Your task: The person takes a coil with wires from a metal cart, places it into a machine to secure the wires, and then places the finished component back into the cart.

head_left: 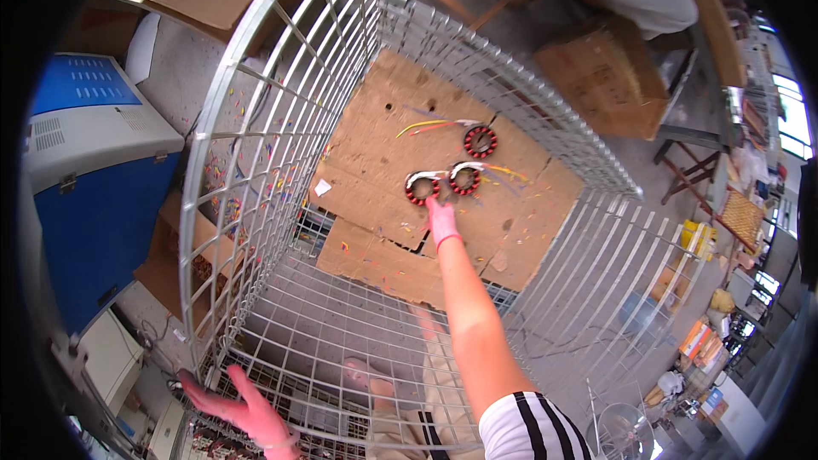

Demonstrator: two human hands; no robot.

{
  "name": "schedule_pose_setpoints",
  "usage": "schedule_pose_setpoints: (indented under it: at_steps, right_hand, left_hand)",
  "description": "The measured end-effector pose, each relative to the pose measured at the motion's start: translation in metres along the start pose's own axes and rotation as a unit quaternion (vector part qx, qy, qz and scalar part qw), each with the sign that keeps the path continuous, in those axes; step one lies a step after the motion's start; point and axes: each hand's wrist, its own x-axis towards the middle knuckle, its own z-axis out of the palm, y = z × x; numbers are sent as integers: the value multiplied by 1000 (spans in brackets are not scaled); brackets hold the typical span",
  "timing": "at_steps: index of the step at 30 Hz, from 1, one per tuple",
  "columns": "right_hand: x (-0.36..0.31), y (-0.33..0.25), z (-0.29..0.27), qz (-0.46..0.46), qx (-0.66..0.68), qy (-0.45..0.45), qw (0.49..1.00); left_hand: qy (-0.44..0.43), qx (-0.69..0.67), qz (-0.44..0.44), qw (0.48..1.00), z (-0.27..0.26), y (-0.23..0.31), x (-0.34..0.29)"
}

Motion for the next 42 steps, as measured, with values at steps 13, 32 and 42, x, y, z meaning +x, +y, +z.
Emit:
schedule_pose_setpoints:
  at_steps: [13, 32, 42]
  right_hand:
    - [-103, -37, -23, 275, 204, -203, 917]
    - [-785, -161, -117, -380, -374, -539, 652]
    - [-909, -125, -109, -558, -329, -539, 538]
  left_hand:
    - [-1, -94, -8, 996, -5, 2, -1]
    - [-140, -829, -89, 534, -338, -130, -111]
    - [263, -924, -37, 276, -380, -304, -93]
